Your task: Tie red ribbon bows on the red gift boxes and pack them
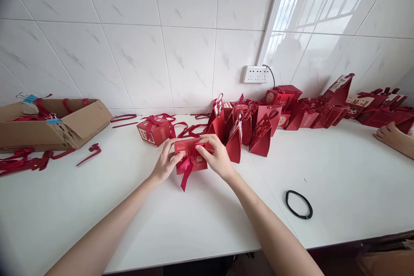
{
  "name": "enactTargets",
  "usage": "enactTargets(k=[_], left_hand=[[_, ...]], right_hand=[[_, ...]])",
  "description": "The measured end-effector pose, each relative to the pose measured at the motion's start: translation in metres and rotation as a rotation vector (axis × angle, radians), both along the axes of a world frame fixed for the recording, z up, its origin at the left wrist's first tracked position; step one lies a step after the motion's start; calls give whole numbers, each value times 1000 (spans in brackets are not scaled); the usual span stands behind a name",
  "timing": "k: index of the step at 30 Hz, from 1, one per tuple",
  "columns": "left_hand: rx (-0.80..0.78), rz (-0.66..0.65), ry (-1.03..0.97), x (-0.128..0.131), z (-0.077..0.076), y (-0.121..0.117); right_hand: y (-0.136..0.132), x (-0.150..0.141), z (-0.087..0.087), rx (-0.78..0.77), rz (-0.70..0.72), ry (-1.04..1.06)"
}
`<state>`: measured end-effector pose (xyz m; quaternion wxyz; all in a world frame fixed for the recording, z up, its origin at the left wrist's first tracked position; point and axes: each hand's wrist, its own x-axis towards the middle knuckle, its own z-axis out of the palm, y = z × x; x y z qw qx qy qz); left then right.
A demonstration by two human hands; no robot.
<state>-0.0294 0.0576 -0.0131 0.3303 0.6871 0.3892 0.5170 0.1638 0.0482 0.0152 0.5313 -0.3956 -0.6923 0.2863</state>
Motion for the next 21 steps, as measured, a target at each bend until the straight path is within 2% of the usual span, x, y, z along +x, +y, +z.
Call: enactTargets(k=[2,7,10,13,21], left_hand=[[-7,6,-12,0,-1,0],[-39,41,-41,1,1,-1],[-40,58,-41,1,3,-1],[-61,96,-37,1,5,0],[-107,131,-3,-2,6,2]], right_hand=[[1,-1,0,-36,-7,44],[4,2,-2,-245,83,218],[8,2,-2,-301,97,261],[11,0,-2,-314,99,254],[16,-2,-2,-216,56,169]])
